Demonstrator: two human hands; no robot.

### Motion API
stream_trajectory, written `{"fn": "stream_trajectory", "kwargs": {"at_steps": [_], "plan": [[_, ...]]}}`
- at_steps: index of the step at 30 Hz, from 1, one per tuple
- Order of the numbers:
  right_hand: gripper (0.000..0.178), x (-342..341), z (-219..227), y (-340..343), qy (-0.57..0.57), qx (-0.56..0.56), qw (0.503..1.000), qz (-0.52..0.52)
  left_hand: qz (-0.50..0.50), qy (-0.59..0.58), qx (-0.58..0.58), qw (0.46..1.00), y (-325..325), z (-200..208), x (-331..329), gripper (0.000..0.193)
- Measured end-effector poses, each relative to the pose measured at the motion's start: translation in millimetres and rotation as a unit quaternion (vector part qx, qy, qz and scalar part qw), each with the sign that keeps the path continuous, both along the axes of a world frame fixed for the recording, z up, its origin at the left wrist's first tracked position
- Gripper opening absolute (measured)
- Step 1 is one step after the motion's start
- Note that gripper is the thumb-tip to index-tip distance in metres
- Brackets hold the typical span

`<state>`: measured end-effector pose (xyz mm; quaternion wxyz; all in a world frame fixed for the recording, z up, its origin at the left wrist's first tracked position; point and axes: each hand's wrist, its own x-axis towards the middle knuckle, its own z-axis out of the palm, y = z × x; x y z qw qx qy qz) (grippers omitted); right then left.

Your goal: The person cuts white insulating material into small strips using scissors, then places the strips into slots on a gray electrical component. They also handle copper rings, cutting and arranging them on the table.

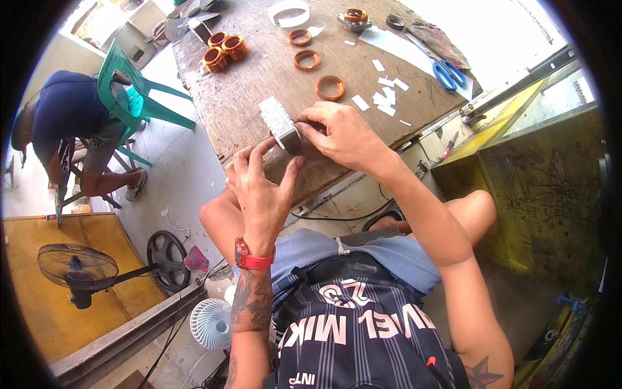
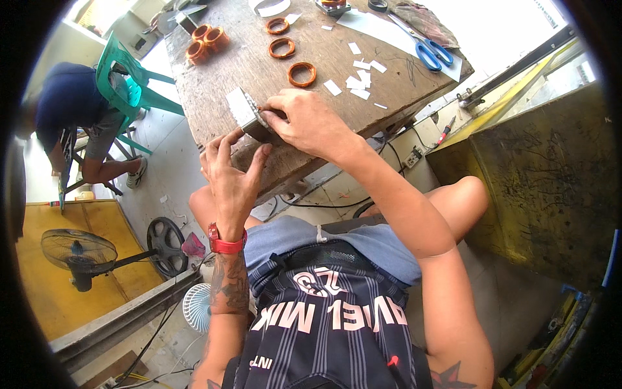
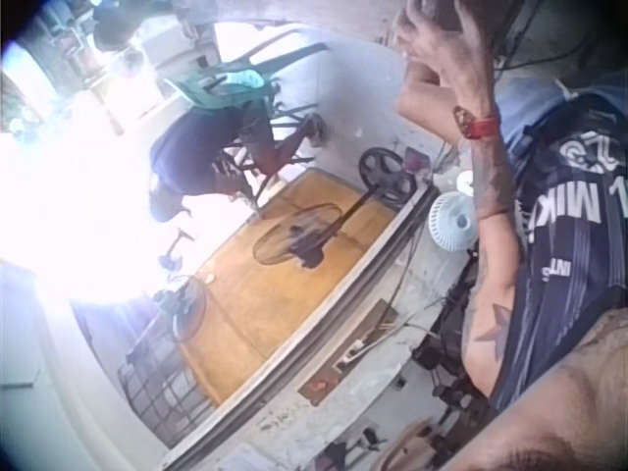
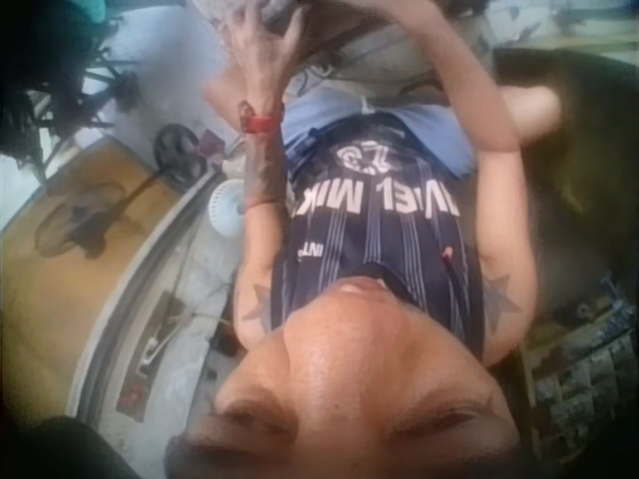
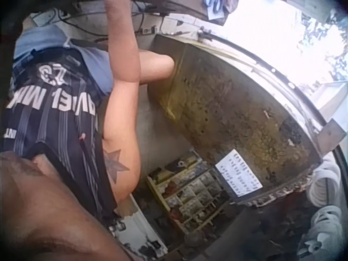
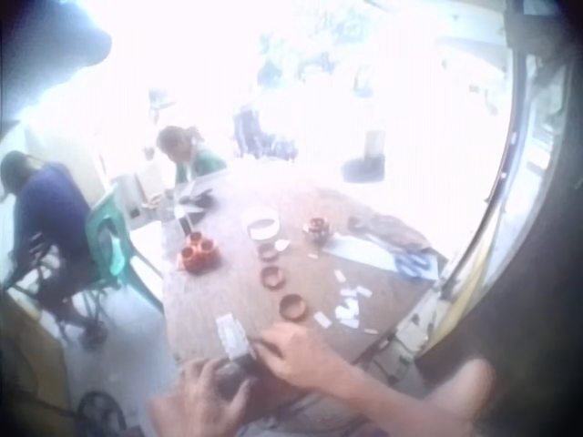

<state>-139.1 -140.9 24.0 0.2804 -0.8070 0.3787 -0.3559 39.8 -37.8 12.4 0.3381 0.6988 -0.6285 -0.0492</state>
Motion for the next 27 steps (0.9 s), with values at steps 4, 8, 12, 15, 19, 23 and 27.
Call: {"fn": "stream_trajectory", "kwargs": {"at_steps": [4,8,12,15,19,23,27], "plan": [[0.022,2.9,-3.1,5.9,-0.016,0.062,0.998,0.017,0.0,0.051,0.033,0.998,-1.2,-0.8,5.8,0.055],[0.02,2.6,-4.6,11.4,0.001,0.049,0.998,0.04,-0.049,0.089,0.048,0.994,-6.4,1.3,19.7,0.051],[0.015,6.0,-15.5,20.1,0.042,-0.1,0.994,0.017,-0.073,0.092,0.039,0.992,-12.6,3.8,26.9,0.052],[0.014,14.5,-24.0,28.2,0.085,-0.161,0.983,-0.028,-0.099,0.069,0.06,0.991,-17.8,4.9,31.7,0.051],[0.014,13.1,-18.2,27.5,0.068,-0.185,0.979,-0.046,-0.113,0.022,0.062,0.991,-17.8,4.6,33.9,0.051],[0.018,-50.0,2.9,3.0,0.095,-0.033,0.988,-0.118,-0.099,-0.062,0.03,0.993,-12.3,2.7,31.9,0.051],[0.017,-89.7,7.0,-26.1,0.301,-0.082,0.924,-0.221,-0.145,-0.175,-0.031,0.973,-17.7,1.2,39.5,0.048]]}}
